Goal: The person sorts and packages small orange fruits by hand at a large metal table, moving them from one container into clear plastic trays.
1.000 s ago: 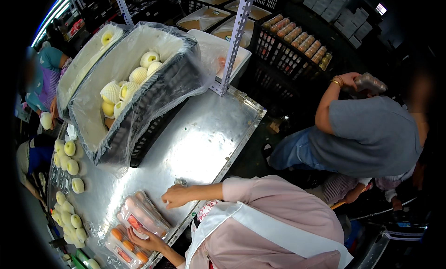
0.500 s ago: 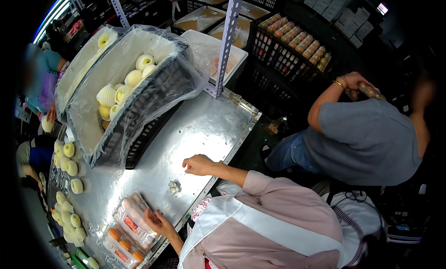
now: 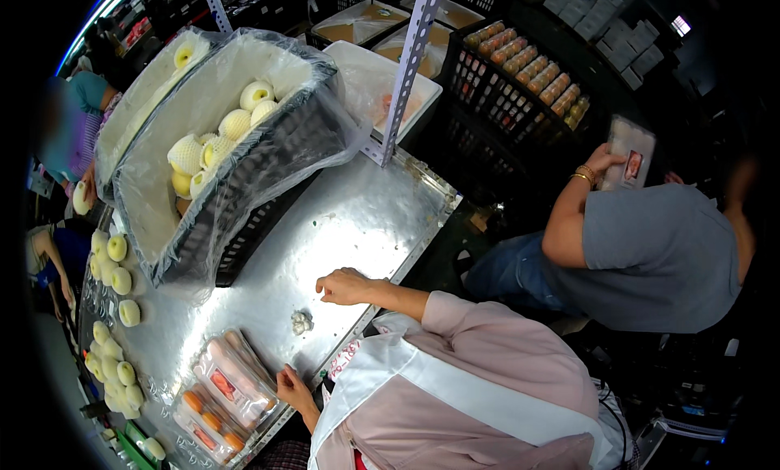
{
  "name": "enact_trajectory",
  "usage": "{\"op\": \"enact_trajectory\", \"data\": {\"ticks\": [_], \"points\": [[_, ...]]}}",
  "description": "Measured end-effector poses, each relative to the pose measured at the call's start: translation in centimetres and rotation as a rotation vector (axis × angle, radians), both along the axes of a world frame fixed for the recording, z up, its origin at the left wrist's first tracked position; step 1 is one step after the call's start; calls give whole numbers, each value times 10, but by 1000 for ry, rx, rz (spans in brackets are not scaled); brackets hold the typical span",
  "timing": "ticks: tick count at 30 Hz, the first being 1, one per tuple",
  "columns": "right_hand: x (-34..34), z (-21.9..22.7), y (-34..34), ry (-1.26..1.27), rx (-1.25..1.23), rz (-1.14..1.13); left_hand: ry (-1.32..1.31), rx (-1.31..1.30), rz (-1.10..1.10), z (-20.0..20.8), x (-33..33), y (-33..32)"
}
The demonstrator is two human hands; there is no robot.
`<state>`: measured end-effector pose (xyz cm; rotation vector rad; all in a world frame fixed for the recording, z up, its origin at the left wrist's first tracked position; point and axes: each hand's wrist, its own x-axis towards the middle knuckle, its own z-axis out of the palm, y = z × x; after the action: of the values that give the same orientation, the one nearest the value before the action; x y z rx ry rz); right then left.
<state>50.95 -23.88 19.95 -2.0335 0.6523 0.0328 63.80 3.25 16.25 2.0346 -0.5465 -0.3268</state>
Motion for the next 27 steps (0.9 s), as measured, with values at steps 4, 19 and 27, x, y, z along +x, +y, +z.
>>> {"op": "enact_trajectory", "data": {"ticks": [4, 19, 27], "points": [[9, 0, 2, -17, -16, 41, -38, 29, 54, -1, -5, 2], [68, -1, 54, -160, -248, 271, 25, 65, 380, 7, -15, 11], [92, -23, -4, -191, -321, 103, -35, 82, 439, -1, -17, 6]]}}
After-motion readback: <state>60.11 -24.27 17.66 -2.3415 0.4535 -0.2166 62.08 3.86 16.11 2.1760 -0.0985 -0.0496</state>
